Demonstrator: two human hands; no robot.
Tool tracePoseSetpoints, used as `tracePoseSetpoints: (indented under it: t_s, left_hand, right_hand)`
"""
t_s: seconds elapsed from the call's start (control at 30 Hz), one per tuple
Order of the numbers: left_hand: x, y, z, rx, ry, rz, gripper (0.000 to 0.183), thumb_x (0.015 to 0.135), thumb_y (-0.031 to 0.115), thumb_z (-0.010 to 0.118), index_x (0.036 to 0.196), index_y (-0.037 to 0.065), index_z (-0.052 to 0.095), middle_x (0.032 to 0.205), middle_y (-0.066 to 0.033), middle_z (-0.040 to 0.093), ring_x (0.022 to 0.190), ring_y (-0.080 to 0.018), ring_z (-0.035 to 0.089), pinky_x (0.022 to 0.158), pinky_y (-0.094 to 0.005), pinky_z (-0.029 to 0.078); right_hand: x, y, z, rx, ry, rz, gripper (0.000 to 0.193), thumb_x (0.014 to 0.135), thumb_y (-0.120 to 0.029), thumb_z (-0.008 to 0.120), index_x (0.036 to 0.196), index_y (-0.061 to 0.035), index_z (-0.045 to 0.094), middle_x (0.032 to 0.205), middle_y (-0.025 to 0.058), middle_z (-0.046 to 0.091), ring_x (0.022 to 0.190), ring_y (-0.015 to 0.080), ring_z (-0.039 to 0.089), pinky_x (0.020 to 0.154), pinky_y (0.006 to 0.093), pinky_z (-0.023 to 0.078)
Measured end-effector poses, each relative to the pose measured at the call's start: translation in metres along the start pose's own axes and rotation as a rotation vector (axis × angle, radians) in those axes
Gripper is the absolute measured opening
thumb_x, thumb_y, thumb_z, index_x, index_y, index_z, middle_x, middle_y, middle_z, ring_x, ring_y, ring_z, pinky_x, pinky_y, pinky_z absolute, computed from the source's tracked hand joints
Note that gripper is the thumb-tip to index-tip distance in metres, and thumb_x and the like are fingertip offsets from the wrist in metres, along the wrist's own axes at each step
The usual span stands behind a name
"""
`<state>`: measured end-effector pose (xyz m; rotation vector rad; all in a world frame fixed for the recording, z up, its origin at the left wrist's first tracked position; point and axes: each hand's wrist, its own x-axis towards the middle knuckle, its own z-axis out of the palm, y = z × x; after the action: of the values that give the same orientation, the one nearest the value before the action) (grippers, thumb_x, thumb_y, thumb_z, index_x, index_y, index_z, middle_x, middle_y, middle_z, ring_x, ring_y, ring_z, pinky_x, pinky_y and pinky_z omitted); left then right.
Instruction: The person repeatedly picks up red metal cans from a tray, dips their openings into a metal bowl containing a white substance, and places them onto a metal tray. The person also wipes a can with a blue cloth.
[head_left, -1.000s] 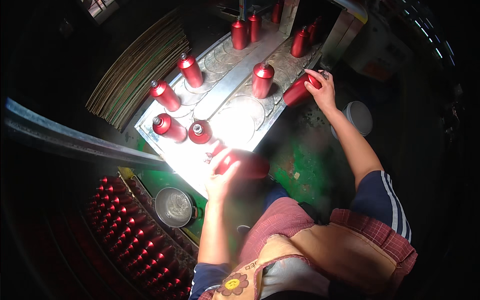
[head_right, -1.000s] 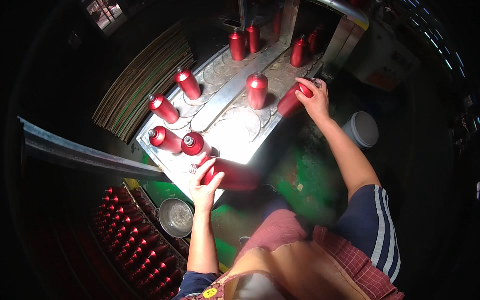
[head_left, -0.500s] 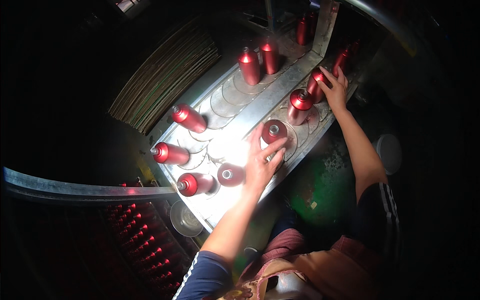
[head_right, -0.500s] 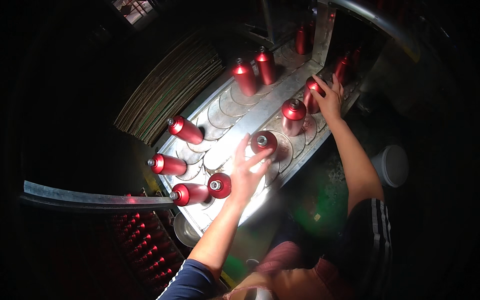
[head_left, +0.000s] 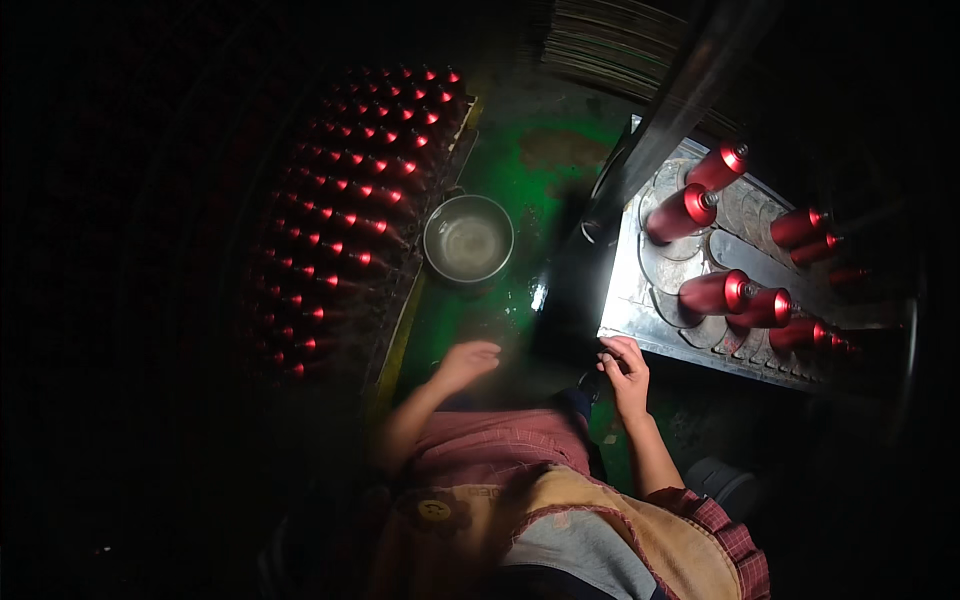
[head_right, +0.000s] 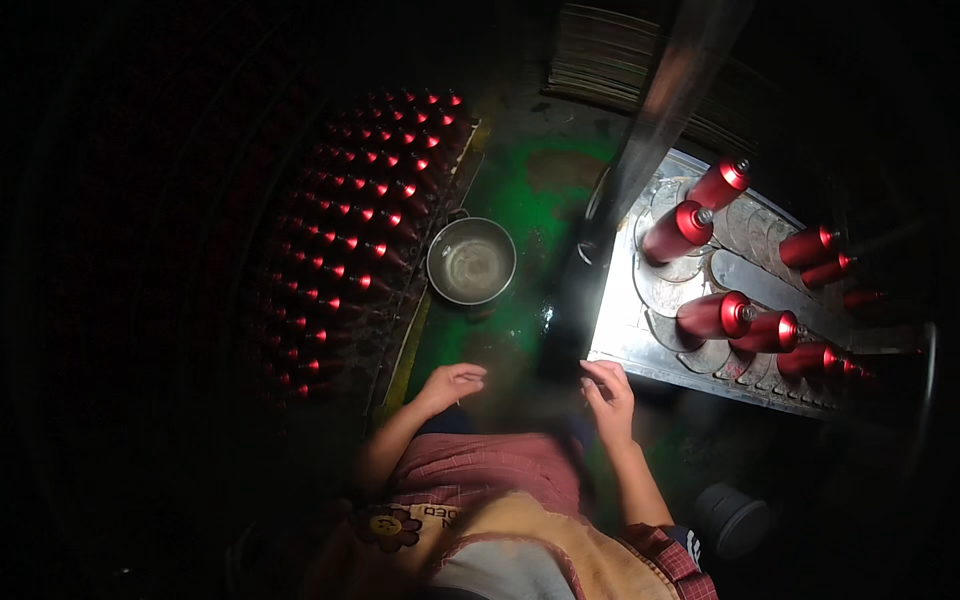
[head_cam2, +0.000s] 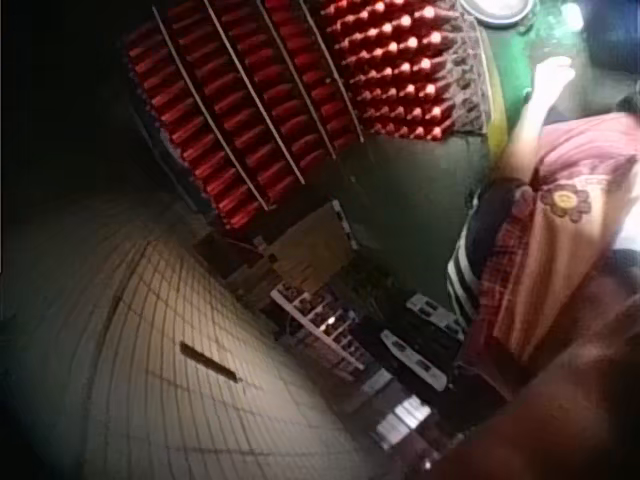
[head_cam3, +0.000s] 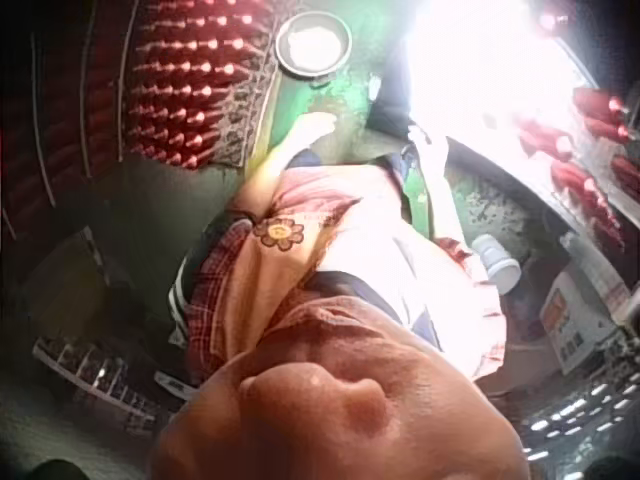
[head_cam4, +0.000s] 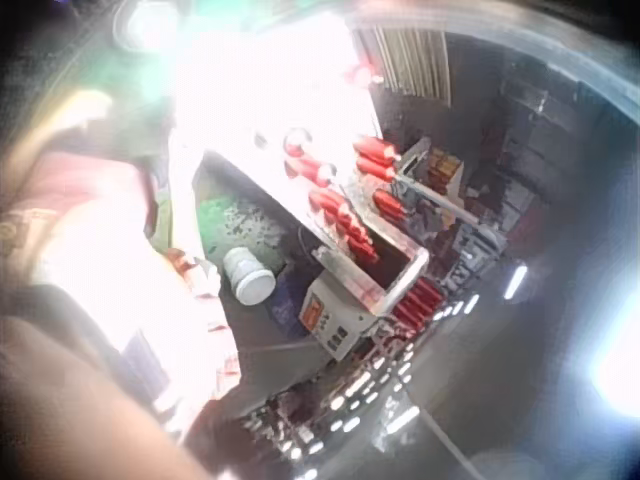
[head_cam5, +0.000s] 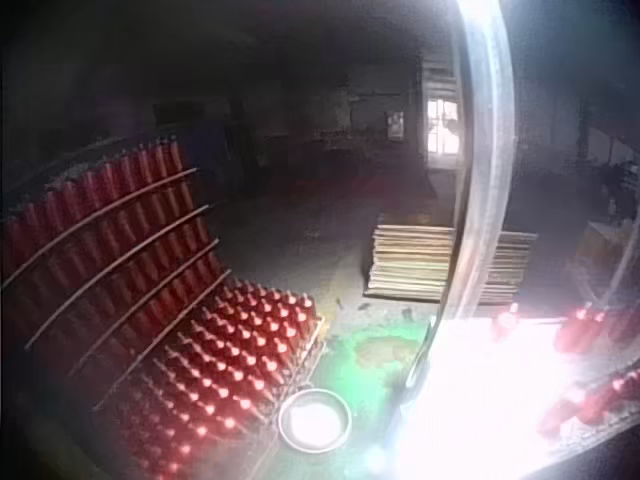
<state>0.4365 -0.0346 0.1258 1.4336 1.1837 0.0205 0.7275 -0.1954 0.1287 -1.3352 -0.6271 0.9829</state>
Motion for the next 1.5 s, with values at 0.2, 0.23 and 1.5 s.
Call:
tracePoseSetpoints:
  t_s: [0.2, 0.23, 1.5]
  left_hand:
    - [-0.063, -0.104, -0.202, -0.118, 0.516, 0.056, 0.037, 0.083, 0.004, 0.072, 0.119, 0.001, 0.065, 0.109, -0.0134, 0.07, 0.099, -0.0183, 0.066, 0.087, -0.0301, 0.052]
    - [-0.072, -0.114, -0.221, -0.131, 0.611, 0.006, 0.038, 0.083, 0.003, 0.071, 0.12, 0.002, 0.065, 0.11, -0.0141, 0.069, 0.1, -0.0182, 0.065, 0.088, -0.03, 0.051]
    - [0.232, -0.085, -0.319, -1.052, -0.06, -0.119, 0.062, 0.092, 0.049, 0.053, 0.135, 0.004, 0.052, 0.127, -0.0199, 0.059, 0.11, -0.0289, 0.061, 0.095, -0.0399, 0.05]
  right_hand:
    - [0.052, -0.019, 0.188, -0.327, -0.445, -0.096, 0.042, 0.083, 0.001, 0.065, 0.123, -0.0109, 0.066, 0.111, 0.0065, 0.055, 0.098, 0.0183, 0.056, 0.091, 0.0281, 0.045]
    - [0.065, -0.018, 0.213, -0.382, -0.487, -0.108, 0.044, 0.082, 0.0, 0.066, 0.124, -0.0122, 0.066, 0.114, 0.0079, 0.055, 0.101, 0.0202, 0.056, 0.093, 0.029, 0.046]
    - [0.414, 0.162, 0.275, 0.526, -0.888, 0.895, 0.035, 0.097, -0.023, 0.057, 0.123, -0.0006, 0.057, 0.122, 0.0138, 0.063, 0.113, 0.0228, 0.061, 0.102, 0.0379, 0.047]
